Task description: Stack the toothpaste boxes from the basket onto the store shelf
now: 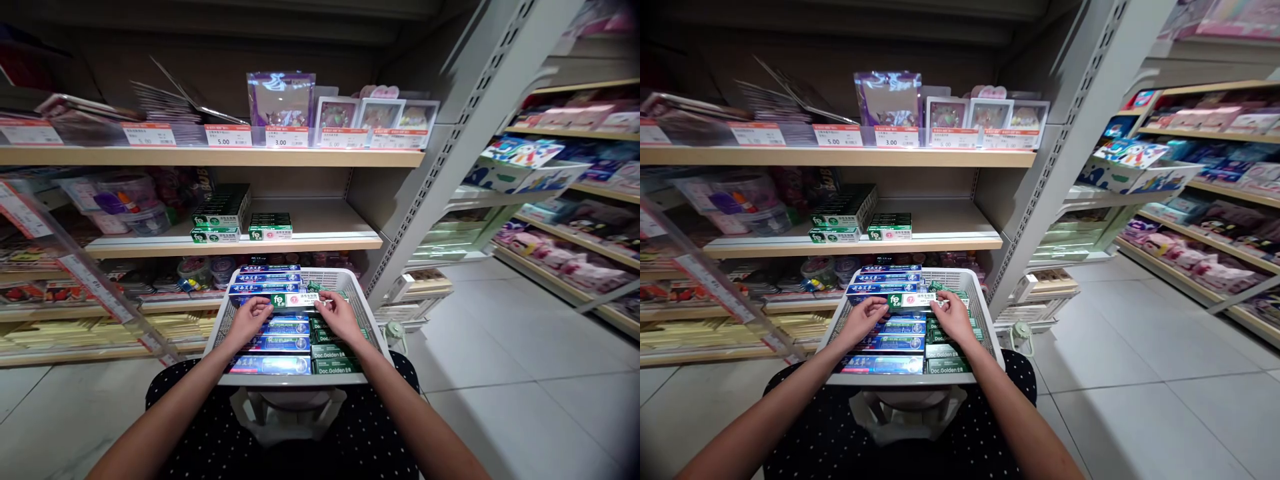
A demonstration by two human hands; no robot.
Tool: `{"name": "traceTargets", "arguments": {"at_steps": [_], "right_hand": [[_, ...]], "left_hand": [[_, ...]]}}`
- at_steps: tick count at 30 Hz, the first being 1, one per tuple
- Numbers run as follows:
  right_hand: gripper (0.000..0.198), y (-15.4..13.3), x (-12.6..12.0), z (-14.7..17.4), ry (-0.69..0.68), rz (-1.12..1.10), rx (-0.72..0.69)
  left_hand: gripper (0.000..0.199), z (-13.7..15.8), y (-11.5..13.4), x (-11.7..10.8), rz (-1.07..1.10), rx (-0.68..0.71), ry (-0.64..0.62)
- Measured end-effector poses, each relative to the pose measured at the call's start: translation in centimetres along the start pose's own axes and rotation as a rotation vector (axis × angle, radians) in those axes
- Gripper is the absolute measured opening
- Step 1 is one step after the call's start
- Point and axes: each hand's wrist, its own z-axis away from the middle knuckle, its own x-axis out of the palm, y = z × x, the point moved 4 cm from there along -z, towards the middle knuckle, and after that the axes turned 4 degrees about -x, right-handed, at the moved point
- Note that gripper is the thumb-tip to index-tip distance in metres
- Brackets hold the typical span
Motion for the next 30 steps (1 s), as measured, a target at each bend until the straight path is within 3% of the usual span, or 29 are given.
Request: {"name": "traceTargets", "arguments": {"at_steps": [7, 17, 30], "right_hand": [[0.044, -0.5, -0.2, 0.2, -0.058, -0.061, 0.027], [0.039, -0.3, 0.5, 0.3, -0.094, -0.204, -0.012], [0.036, -0.4, 1.0, 0.2, -0.043, -0.288, -0.043]], "left_hand": [[0.05, 0.5, 0.6, 0.1, 0.17, -0.097, -0.005], [0.051, 0.2, -0.9, -0.1, 0.313, -0.112, -0.052], [0.049, 0.8, -0.1, -0.2, 0.191, -0.072, 0.001]]}}
